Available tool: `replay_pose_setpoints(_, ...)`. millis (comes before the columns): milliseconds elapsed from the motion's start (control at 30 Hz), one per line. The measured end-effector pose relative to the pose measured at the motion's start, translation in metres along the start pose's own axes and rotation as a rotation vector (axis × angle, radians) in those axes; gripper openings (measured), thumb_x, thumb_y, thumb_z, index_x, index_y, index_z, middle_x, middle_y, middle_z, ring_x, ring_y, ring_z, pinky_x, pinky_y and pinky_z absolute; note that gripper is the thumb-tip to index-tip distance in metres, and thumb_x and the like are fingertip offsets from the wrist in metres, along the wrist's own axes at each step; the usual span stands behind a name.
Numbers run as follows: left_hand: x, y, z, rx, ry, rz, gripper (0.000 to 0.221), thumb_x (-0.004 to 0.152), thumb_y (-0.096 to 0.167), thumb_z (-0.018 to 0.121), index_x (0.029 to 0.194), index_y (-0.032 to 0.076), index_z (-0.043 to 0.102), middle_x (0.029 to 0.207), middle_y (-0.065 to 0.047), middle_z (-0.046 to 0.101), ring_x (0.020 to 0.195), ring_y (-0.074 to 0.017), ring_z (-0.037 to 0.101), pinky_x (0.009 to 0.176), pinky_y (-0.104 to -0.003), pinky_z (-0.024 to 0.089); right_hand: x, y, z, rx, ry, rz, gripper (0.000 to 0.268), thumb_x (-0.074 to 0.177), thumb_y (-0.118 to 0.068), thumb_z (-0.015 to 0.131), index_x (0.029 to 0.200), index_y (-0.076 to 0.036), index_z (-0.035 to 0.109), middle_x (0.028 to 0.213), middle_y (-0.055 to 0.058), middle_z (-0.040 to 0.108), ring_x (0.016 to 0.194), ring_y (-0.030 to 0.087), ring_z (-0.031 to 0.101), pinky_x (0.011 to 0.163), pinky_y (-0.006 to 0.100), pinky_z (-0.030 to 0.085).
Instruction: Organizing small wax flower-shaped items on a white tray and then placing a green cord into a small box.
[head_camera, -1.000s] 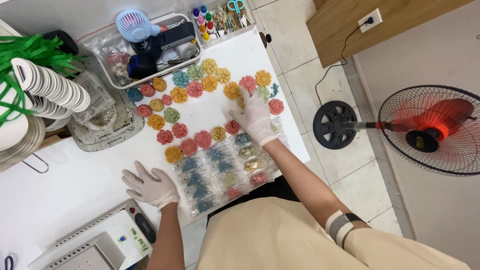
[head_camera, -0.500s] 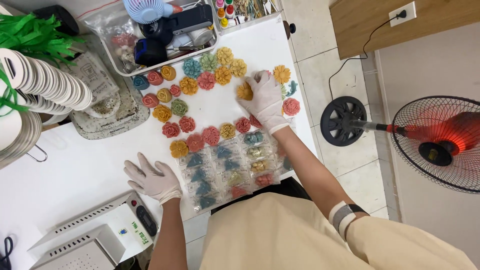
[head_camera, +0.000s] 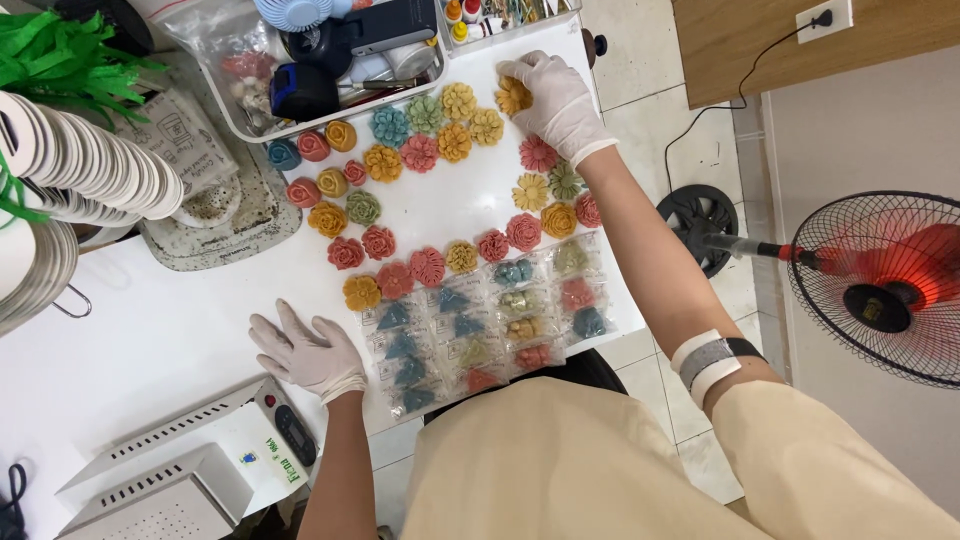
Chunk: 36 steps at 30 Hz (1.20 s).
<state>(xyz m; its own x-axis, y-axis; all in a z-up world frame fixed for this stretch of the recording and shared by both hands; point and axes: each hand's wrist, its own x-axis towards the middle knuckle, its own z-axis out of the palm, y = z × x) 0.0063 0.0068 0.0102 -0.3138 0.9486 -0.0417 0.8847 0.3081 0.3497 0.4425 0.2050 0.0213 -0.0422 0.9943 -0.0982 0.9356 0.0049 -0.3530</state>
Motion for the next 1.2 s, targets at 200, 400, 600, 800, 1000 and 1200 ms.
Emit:
replay_pose_setpoints(200, 0.0, 0.001, 0.0, -0.003, -0.001, 0.003, 0.058, 0.103, 0.028, 0.053, 0.157, 0.006, 0.048, 0.169, -0.027, 0.027, 0.158, -0.0416, 0.021, 0.125, -0.063, 0.011, 0.008, -0.005, 0.008, 0.094, 0.002, -0.032, 0.066, 0.072, -0.001, 0.08, 0.136, -0.012, 0.065, 0.131, 0.012, 0.064, 0.116, 0.036, 0.058, 0.103, 0.041, 0.049)
replay_pose_setpoints(400, 0.001, 0.001, -0.001, 0.005, -0.012, -0.002, 0.059, 0.103, 0.028, 0.054, 0.157, 0.007, 0.047, 0.169, -0.026, 0.026, 0.158, -0.0413, 0.02, 0.125, -0.063, 0.011, 0.014, -0.004, 0.012, 0.198, -0.003, -0.033, 0.07, 0.07, 0.005, 0.08, 0.136, -0.009, 0.063, 0.136, 0.015, 0.06, 0.125, 0.038, 0.055, 0.108, 0.038, 0.047)
replay_pose_setpoints(600, 0.0, -0.001, 0.0, -0.001, -0.003, 0.012, 0.059, 0.103, 0.028, 0.055, 0.158, 0.007, 0.047, 0.169, -0.026, 0.026, 0.158, -0.0419, 0.021, 0.125, -0.063, 0.011, 0.013, -0.001, 0.022, 0.285, 0.026, -0.033, 0.07, 0.072, 0.011, 0.076, 0.137, -0.006, 0.061, 0.138, 0.018, 0.059, 0.126, 0.037, 0.057, 0.111, 0.035, 0.048)
replay_pose_setpoints(800, 0.0, 0.001, -0.001, 0.003, -0.007, -0.002, 0.06, 0.102, 0.028, 0.055, 0.157, 0.007, 0.047, 0.169, -0.026, 0.027, 0.158, -0.0426, 0.022, 0.125, -0.062, 0.012, 0.0, 0.004, 0.006, 0.275, 0.101, -0.102, 0.07, 0.074, 0.009, 0.078, 0.14, -0.004, 0.061, 0.141, 0.02, 0.057, 0.128, 0.038, 0.056, 0.113, 0.037, 0.045)
replay_pose_setpoints(1000, 0.001, 0.0, 0.0, -0.001, -0.012, -0.003, 0.06, 0.102, 0.027, 0.055, 0.158, 0.007, 0.046, 0.169, -0.026, 0.026, 0.157, -0.0426, 0.022, 0.126, -0.062, 0.011, -0.06, -0.01, -0.033, -0.005, -0.003, 0.163, 0.069, 0.076, -0.045, 0.089, 0.131, -0.011, 0.066, 0.123, 0.016, 0.065, 0.114, 0.032, 0.059, 0.1, 0.046, 0.043)
replay_pose_setpoints(1200, 0.0, 0.001, 0.0, -0.002, -0.011, 0.0, 0.061, 0.102, 0.027, 0.055, 0.159, 0.007, 0.045, 0.17, -0.026, 0.025, 0.158, -0.0417, 0.021, 0.126, -0.061, 0.01, -0.085, -0.019, 0.0, -0.188, 0.096, 0.148, 0.064, 0.071, -0.056, 0.088, 0.116, -0.015, 0.071, 0.105, 0.009, 0.069, 0.103, 0.031, 0.059, 0.092, 0.046, 0.042)
